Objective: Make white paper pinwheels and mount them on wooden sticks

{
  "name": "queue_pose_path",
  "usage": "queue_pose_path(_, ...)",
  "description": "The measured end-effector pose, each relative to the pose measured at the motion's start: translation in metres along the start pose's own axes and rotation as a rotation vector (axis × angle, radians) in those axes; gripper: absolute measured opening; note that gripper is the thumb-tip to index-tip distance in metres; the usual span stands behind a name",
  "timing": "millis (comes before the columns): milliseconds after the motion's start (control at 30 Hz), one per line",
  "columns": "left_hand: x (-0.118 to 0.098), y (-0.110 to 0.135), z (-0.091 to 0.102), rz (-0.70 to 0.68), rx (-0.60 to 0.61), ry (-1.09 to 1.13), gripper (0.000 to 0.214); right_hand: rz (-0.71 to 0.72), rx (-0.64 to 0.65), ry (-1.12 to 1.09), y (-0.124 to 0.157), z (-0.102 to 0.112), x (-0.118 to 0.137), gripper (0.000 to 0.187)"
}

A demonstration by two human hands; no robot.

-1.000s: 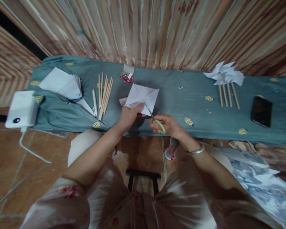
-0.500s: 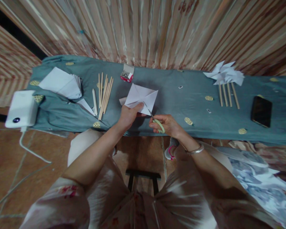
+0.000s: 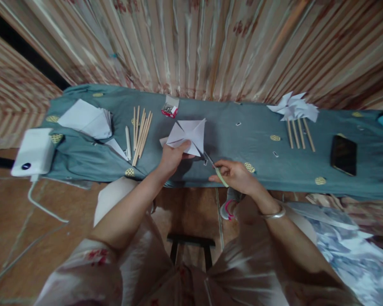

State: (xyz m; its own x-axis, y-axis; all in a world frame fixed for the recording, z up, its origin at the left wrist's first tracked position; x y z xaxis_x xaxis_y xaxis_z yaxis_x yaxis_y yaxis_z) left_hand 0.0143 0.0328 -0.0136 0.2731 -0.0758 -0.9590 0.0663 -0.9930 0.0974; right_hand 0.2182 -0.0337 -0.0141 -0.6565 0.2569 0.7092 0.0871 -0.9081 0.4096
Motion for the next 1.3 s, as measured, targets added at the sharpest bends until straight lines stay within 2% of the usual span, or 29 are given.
queue_pose_path(167, 0.005, 0.006, -0.009, 0.037, 0.064, 0.005, 0.030, -0.117, -0.329, 0.304, 0.005, 0.037, -0.007, 0.047)
queue_pose_path(333, 0.015, 0.011, -0.020, 0.091, 0.142, -0.027, 0.030, -0.208, -0.534, 0.611, 0.003, 0.050, -0.007, 0.046)
queue_pose_path(567, 0.028, 0.010, -0.036, 0.127, 0.185, -0.041, 0.028, -0.233, -0.539, 0.678, -0.011, 0.050, 0.000, 0.038)
queue_pose_path(700, 0.033, 0.009, -0.043, 0.165, 0.273, -0.053, 0.022, -0.221, -0.547, 0.685, -0.017, 0.052, 0.002, 0.034)
queue_pose_path(900, 0.032, 0.008, -0.041, 0.171, 0.388, -0.064, 0.032, -0.260, -0.523, 0.685, -0.021, 0.058, 0.002, 0.027)
queue_pose_path(1000, 0.026, 0.006, -0.032, 0.100, 0.393, -0.132, 0.034, -0.273, -0.507, 0.663, -0.021, 0.062, 0.002, 0.028)
queue_pose_path(1133, 0.011, -0.001, -0.011, -0.054, 0.304, -0.298, 0.038, -0.255, -0.492, 0.633, -0.021, 0.066, -0.001, 0.029)
queue_pose_path(1233, -0.007, -0.007, 0.008, -0.244, 0.237, -0.518, 0.035, -0.232, -0.503, 0.619, -0.022, 0.067, -0.004, 0.029)
queue_pose_path(1300, -0.019, -0.011, 0.020, -0.434, 0.185, -0.688, 0.030, -0.223, -0.504, 0.612, -0.023, 0.068, -0.006, 0.028)
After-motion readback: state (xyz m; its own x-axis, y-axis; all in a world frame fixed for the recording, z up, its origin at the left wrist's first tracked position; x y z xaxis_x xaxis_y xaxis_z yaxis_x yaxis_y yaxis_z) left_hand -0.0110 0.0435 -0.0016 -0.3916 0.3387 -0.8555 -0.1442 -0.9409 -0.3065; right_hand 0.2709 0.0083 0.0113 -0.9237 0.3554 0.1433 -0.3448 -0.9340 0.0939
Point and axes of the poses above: each hand's wrist, its own y-axis away from the middle knuckle, its own z-axis out of the back of the hand, x = y × z, the point moved 3 cm from there along -y, towards the middle knuckle, and after that the axes turned 11 degrees about -z, right-handed, at the moved point
